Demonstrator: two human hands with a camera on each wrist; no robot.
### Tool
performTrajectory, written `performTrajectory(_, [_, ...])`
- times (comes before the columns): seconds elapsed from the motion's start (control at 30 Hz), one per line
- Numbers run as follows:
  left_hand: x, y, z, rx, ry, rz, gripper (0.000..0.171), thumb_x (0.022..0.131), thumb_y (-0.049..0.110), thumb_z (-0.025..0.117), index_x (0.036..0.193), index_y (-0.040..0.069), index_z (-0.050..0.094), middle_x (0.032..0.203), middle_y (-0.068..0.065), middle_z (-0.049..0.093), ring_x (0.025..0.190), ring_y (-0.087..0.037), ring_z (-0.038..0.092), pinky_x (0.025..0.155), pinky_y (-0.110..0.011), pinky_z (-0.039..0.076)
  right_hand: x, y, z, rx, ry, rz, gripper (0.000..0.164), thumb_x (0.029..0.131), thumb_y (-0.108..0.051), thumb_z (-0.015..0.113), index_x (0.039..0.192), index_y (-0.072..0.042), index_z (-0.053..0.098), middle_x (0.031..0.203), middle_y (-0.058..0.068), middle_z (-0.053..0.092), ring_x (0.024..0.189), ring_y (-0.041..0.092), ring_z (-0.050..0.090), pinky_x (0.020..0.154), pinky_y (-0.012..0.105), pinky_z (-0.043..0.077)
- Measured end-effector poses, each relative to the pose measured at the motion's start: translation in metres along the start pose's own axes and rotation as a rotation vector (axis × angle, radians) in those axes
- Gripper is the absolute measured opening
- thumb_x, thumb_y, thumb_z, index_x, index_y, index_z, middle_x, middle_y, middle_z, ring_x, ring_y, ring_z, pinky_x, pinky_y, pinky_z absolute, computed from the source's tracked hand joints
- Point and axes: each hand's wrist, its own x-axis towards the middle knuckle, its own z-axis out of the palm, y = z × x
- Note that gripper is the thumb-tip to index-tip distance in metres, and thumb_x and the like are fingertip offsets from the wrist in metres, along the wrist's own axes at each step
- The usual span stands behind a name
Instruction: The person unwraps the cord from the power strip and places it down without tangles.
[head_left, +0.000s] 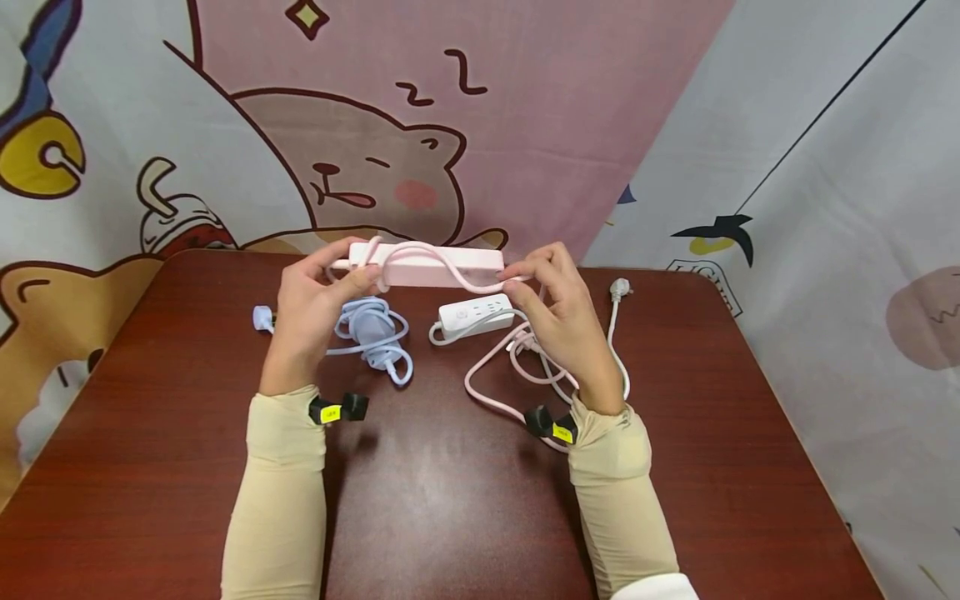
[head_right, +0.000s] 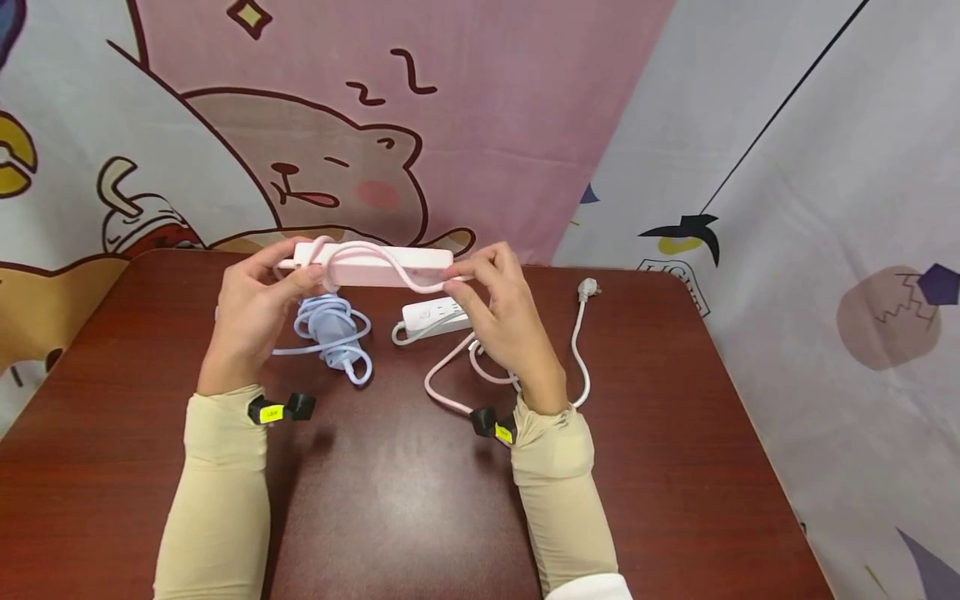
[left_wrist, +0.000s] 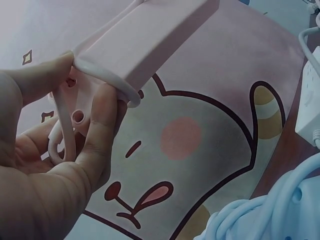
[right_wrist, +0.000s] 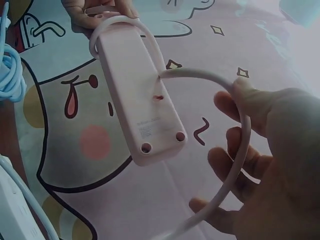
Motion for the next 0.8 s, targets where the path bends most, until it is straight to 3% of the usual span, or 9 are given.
performTrajectory(0.27, [0.001, 0.001, 0.000, -0.055, 0.027, 0.019, 0.037, 0.087, 0.007, 0.080, 0.122, 0.001, 0.071, 0.095, -0.004, 0.070, 0.070, -0.011, 0.074, 0.071, -0.024, 0.062, -0.002, -0.001, -0.009, 0.008, -0.112, 0.019, 0.005, 0.097, -0.005, 0.067, 0.097, -0.004, 0.071, 0.090, 0.003, 0.059, 0.078, 0.009, 0.047, 0.064, 0.022, 0.039])
performTrajectory(0.57, [0.002, 0.002, 0.000, -0.141, 0.052, 0.069, 0.038, 0.088, 0.005, 0.078, 0.124, -0.003, 0.069, 0.100, -0.007, 0.070, 0.083, -0.016, 0.070, 0.074, -0.026, 0.063, -0.004, 0.005, -0.015, 0.033, -0.348, 0.209, 0.014, 0.103, -0.016, 0.061, 0.097, -0.010, 0.072, 0.087, -0.001, 0.059, 0.081, 0.011, 0.052, 0.072, 0.023, 0.042])
performTrajectory(0.8, [0.001, 0.002, -0.001, -0.189, 0.062, 0.078, 0.036, 0.088, 0.001, 0.077, 0.122, -0.004, 0.068, 0.106, -0.009, 0.069, 0.087, -0.017, 0.068, 0.075, -0.027, 0.063, -0.003, 0.013, -0.012, 0.008, -0.435, 0.299, 0.018, 0.104, -0.022, 0.059, 0.100, -0.010, 0.072, 0.089, 0.000, 0.064, 0.082, 0.012, 0.054, 0.074, 0.024, 0.045])
